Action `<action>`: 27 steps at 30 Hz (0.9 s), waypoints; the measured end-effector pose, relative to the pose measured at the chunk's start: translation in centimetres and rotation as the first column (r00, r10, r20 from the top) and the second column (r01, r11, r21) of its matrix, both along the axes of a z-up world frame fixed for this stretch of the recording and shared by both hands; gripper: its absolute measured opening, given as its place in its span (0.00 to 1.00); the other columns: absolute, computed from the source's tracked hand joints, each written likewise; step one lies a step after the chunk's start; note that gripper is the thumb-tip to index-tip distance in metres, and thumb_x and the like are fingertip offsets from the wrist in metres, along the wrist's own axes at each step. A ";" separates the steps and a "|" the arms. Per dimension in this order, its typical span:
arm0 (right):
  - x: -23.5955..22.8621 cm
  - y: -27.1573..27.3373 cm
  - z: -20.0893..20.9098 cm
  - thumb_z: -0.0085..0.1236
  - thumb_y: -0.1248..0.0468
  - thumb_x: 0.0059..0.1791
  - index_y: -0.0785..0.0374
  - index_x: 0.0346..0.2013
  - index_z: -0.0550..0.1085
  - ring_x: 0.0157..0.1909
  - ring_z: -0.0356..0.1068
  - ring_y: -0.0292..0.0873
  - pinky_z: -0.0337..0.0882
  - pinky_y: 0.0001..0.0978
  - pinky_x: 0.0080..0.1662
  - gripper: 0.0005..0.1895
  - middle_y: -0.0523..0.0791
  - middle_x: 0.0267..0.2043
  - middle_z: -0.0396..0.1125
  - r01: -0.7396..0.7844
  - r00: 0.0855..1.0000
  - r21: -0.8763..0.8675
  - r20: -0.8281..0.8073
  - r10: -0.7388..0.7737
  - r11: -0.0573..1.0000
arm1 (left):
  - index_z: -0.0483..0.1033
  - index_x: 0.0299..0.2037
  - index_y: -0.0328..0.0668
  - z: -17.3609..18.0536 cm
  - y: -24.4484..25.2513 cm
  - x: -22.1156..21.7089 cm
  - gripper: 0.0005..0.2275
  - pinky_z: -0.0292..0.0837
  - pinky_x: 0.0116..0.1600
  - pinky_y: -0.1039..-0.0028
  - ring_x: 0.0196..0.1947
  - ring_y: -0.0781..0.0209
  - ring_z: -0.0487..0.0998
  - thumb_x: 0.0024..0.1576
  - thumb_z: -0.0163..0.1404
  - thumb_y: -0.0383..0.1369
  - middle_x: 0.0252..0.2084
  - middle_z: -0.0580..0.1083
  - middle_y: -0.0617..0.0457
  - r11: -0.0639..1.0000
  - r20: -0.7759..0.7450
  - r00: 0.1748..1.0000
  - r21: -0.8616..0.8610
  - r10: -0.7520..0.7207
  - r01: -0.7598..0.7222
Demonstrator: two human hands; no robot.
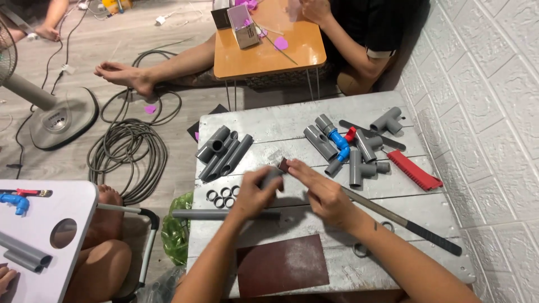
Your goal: Sanding the ends of PVC pipe segments with sandpaper to smooth the edges for assembly.
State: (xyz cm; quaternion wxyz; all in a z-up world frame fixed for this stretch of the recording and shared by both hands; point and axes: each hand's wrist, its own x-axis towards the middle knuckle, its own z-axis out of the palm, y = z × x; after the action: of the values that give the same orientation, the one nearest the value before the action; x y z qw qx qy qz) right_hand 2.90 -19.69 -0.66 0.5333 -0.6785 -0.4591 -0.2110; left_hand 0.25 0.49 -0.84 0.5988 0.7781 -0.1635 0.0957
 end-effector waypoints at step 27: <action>0.3 -2.8 2.6 0.63 0.73 0.49 0.64 0.48 0.81 0.52 0.76 0.48 0.78 0.33 0.48 0.13 0.53 0.64 0.67 0.229 0.962 -0.513 0.247 -0.113 0.827 | 0.80 0.45 0.24 1.0 1.6 -0.5 0.11 0.60 0.26 0.78 0.19 0.66 0.65 0.56 0.59 0.26 0.24 0.76 0.51 0.974 -0.084 0.996 0.220 -0.037 0.054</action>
State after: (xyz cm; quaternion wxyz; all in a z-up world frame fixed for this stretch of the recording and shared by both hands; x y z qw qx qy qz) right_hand 3.17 -22.51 1.94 0.2504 -0.8133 -0.4895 -0.1903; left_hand -0.27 2.12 0.16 0.5163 0.8394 -0.1671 0.0321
